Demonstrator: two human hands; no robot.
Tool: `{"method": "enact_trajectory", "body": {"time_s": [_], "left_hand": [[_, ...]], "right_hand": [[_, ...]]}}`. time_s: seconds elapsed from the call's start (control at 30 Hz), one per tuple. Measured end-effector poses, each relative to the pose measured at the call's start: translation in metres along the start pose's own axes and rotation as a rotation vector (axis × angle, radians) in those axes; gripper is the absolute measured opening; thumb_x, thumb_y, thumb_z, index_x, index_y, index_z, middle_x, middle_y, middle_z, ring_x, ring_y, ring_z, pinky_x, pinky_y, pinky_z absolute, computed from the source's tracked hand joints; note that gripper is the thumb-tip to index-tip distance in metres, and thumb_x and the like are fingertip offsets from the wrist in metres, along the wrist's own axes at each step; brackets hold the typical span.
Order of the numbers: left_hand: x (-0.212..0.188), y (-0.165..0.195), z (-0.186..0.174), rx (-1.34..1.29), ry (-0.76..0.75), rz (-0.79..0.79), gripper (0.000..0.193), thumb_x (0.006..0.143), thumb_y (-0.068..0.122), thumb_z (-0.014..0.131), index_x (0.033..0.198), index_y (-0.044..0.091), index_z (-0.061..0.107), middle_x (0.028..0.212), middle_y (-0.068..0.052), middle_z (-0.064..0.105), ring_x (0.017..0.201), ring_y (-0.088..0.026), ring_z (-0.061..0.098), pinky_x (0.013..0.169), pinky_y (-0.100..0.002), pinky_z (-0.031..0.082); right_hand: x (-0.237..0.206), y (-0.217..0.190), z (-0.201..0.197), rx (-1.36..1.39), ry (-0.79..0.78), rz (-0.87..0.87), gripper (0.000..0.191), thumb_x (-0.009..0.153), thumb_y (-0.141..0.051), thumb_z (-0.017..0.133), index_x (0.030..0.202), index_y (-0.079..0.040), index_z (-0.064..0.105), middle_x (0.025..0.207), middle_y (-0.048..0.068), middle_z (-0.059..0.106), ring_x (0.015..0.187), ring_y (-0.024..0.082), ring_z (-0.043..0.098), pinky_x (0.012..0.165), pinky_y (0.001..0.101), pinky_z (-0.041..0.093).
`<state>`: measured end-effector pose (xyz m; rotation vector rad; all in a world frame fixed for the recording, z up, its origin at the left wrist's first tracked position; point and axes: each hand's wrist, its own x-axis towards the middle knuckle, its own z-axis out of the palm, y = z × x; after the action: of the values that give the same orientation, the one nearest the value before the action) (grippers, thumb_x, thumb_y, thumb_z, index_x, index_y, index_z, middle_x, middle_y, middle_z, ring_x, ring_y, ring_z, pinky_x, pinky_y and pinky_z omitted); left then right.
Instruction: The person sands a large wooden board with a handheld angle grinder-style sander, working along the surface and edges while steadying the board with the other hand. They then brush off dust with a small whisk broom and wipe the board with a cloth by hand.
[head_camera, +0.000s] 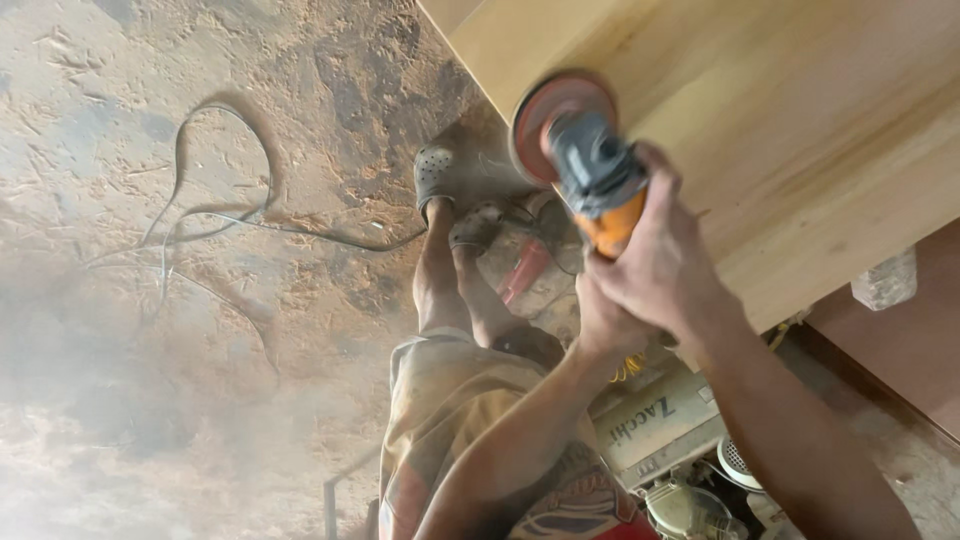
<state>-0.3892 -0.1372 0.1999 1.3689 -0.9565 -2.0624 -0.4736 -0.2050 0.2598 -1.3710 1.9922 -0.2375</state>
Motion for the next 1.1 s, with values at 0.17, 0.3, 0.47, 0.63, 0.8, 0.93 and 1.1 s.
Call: {"method": "enact_trajectory", "body": {"time_s": [0.17, 0.3, 0.47, 0.63, 0.8, 0.93, 1.1], "left_hand": [[0.013, 0.005, 0.015, 0.115, -0.117, -0.071, 0.061, 0.06, 0.04, 0.087, 0.106, 0.004, 0.069, 0.087, -0.012, 0.08, 0.079, -0.026, 0.078, 0.078, -0.038, 0.065], [0.069, 0.022, 0.032, 0.406, -0.299, -0.068, 0.058, 0.062, 0.038, 0.086, 0.105, 0.004, 0.069, 0.087, -0.013, 0.08, 0.078, -0.026, 0.078, 0.077, -0.038, 0.065], [0.059, 0.007, 0.051, 0.454, -0.243, -0.043, 0.061, 0.06, 0.042, 0.091, 0.099, 0.003, 0.068, 0.077, -0.011, 0.077, 0.073, -0.027, 0.077, 0.074, -0.039, 0.063], [-0.047, -0.054, 0.05, -0.018, -0.11, 0.024, 0.055, 0.07, 0.023, 0.085, 0.119, 0.005, 0.067, 0.109, -0.008, 0.075, 0.101, -0.023, 0.075, 0.085, -0.042, 0.064], [-0.072, -0.086, 0.104, -0.034, -0.129, -0.038, 0.064, 0.072, 0.017, 0.084, 0.13, 0.005, 0.058, 0.122, -0.009, 0.069, 0.115, -0.022, 0.07, 0.095, -0.041, 0.06], [-0.014, -0.079, 0.152, 0.299, -0.335, -0.116, 0.067, 0.065, 0.031, 0.087, 0.122, 0.005, 0.062, 0.106, -0.014, 0.075, 0.1, -0.029, 0.073, 0.088, -0.04, 0.06], [0.0, -0.058, 0.163, 0.573, -0.404, -0.11, 0.068, 0.059, 0.046, 0.089, 0.108, 0.004, 0.068, 0.091, -0.015, 0.079, 0.088, -0.031, 0.076, 0.083, -0.041, 0.06]], "right_hand": [[0.011, 0.015, -0.015, -0.036, -0.015, 0.095, 0.105, 0.074, -0.011, 0.088, 0.152, -0.007, 0.018, 0.13, 0.032, 0.059, 0.113, 0.049, 0.067, 0.101, 0.0561, 0.055], [0.028, 0.06, -0.049, -0.038, 0.181, 0.036, 0.096, 0.088, -0.011, 0.09, 0.149, -0.006, 0.016, 0.134, 0.027, 0.06, 0.119, 0.042, 0.066, 0.1, 0.0508, 0.059], [0.016, 0.081, -0.052, 0.105, 0.195, -0.048, 0.098, 0.088, -0.012, 0.083, 0.15, -0.004, 0.007, 0.133, 0.021, 0.06, 0.116, 0.035, 0.068, 0.104, 0.0441, 0.062], [-0.068, 0.063, -0.006, 0.035, -0.036, 0.102, 0.107, 0.073, -0.009, 0.086, 0.153, -0.005, 0.015, 0.127, 0.031, 0.061, 0.11, 0.048, 0.067, 0.097, 0.0537, 0.055], [-0.103, 0.108, -0.019, -0.003, -0.089, 0.32, 0.113, 0.069, -0.009, 0.088, 0.153, -0.008, 0.013, 0.124, 0.033, 0.06, 0.108, 0.05, 0.065, 0.094, 0.0544, 0.054], [-0.093, 0.172, -0.061, -0.023, 0.212, 0.113, 0.106, 0.082, -0.011, 0.092, 0.152, -0.007, 0.013, 0.13, 0.027, 0.064, 0.12, 0.042, 0.072, 0.103, 0.048, 0.062], [-0.094, 0.186, -0.077, -0.06, 0.31, 0.252, 0.097, 0.079, -0.015, 0.09, 0.145, -0.007, 0.019, 0.124, 0.025, 0.063, 0.108, 0.043, 0.068, 0.09, 0.0501, 0.059]]}}
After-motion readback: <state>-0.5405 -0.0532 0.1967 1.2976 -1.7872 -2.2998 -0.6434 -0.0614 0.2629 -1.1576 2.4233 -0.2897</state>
